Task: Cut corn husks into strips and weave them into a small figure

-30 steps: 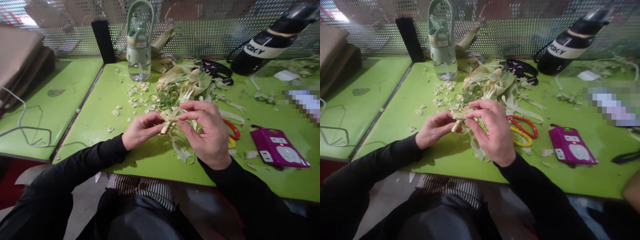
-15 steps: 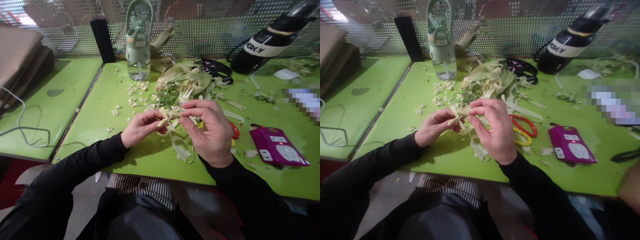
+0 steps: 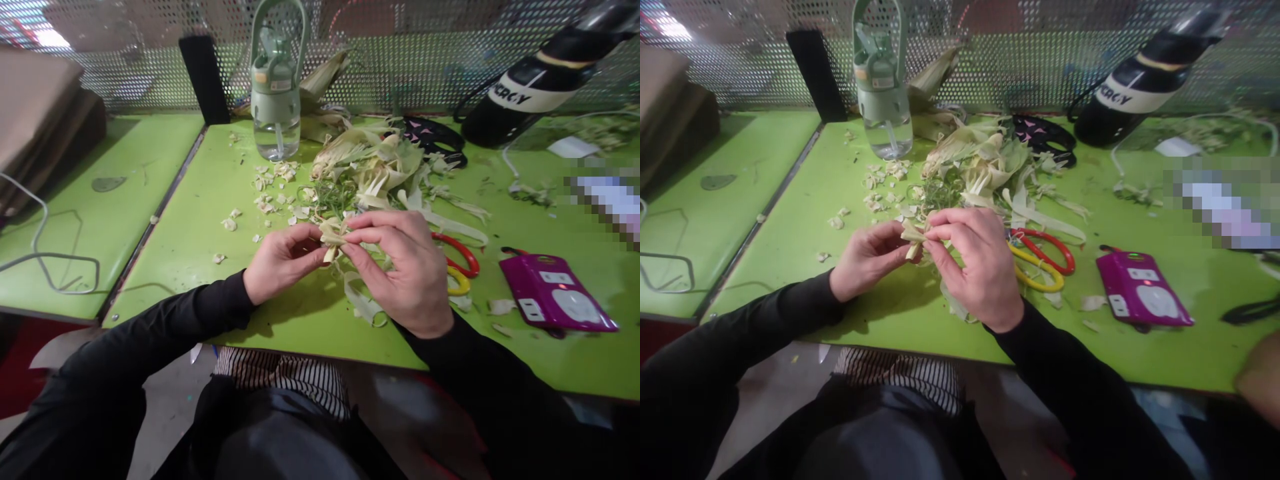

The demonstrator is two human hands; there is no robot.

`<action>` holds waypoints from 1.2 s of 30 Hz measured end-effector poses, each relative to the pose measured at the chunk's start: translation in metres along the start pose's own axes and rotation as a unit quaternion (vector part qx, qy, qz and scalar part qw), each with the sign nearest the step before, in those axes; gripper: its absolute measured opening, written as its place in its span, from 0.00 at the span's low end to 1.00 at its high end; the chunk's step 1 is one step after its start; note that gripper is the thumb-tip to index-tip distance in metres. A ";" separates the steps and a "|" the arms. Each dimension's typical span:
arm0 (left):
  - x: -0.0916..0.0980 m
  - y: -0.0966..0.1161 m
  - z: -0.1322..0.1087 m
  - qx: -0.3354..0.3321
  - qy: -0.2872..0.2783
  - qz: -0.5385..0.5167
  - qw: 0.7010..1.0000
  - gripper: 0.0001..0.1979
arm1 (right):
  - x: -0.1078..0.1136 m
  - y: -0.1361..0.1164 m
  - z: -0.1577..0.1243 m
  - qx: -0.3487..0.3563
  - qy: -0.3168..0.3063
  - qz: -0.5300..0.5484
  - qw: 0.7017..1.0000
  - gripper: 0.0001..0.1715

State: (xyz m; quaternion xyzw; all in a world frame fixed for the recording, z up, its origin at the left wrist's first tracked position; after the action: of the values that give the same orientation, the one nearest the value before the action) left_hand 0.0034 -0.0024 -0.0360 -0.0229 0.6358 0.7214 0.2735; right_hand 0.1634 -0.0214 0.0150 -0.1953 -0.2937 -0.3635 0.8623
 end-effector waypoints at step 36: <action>-0.003 0.005 0.004 0.053 -0.004 -0.067 0.996 0.21 | 0.000 0.013 0.000 -0.142 -0.078 0.126 0.979 0.02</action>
State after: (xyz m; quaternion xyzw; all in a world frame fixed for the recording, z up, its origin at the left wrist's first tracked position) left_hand 0.0053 -0.0005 -0.0295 -0.0487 0.6688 0.6670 0.3247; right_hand 0.1729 -0.0126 0.0134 -0.3793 -0.2785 -0.2738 0.8388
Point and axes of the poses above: each hand's wrist, its own z-axis towards the middle knuckle, its own x-axis out of the back of the hand, y = z × x, the point moved 4 cm from there along z, towards the middle knuckle, and after that the axes turned 15 degrees about -z, right-handed, at the moved point
